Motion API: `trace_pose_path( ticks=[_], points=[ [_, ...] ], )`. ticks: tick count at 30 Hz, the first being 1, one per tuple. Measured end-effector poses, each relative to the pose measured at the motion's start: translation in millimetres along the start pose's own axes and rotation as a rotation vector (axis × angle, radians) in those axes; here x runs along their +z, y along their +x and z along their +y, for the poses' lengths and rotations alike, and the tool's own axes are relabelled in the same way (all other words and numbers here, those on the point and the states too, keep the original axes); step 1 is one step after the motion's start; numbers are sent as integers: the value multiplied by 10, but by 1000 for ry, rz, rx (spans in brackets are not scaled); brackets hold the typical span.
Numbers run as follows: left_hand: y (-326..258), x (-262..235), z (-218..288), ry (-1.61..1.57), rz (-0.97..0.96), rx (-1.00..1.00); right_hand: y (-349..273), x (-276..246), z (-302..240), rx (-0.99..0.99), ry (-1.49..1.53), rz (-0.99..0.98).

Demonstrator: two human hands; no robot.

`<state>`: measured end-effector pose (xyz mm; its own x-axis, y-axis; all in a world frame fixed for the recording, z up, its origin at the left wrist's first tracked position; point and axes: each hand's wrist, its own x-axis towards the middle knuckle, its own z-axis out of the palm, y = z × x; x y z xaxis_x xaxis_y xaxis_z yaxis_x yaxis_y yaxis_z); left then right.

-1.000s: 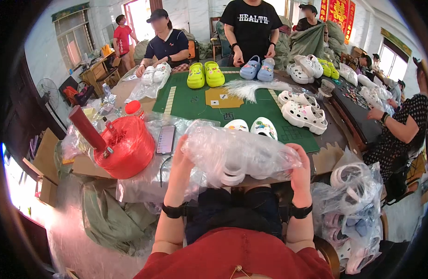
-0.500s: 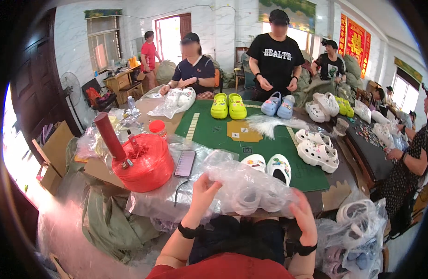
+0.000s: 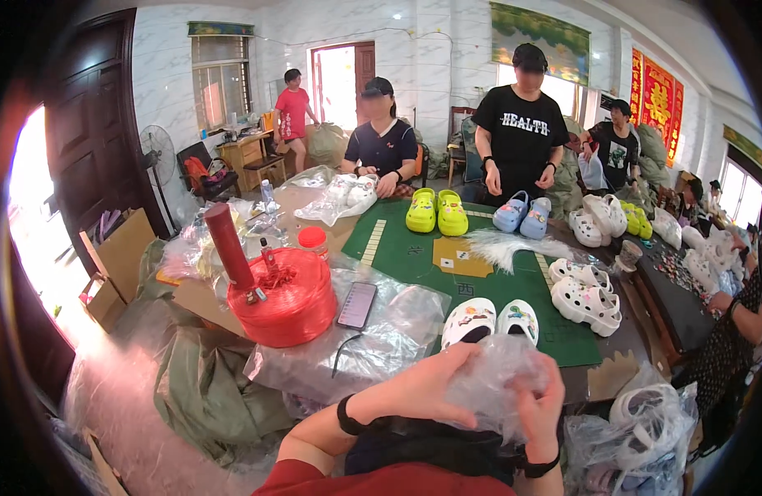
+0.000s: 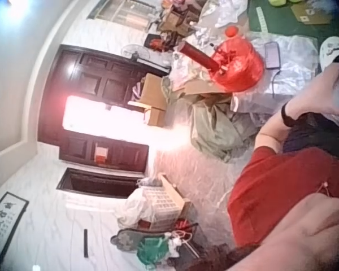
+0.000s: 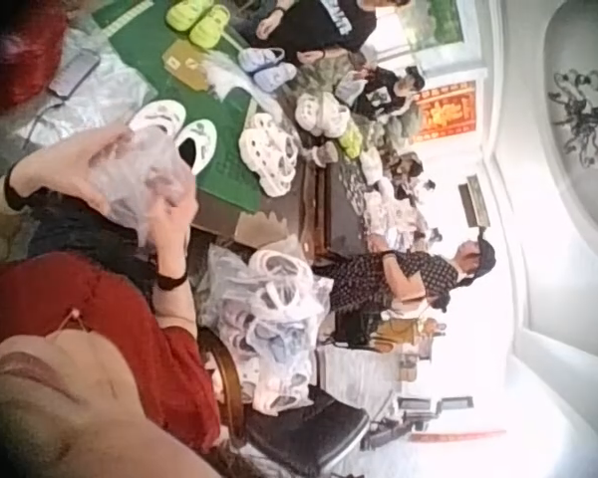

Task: Putting white clog-style shoes into plastic bags.

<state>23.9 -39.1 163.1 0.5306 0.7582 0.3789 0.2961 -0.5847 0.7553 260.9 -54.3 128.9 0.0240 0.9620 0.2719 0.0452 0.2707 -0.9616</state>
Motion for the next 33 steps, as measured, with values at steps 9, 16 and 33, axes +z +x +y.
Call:
trace_pose_path(
  ticks=[9, 16, 33],
  points=[
    [-45, -557, -693, 341, 356, -18, 39, -670, 394, -1, 489, 279],
    [265, -386, -1008, -222, 648, -90, 92, -415, 425, -46, 556, 420],
    [84, -370, -890, -32, 288, -273, -70, -724, 590, 46, 645, 399]
  ],
)
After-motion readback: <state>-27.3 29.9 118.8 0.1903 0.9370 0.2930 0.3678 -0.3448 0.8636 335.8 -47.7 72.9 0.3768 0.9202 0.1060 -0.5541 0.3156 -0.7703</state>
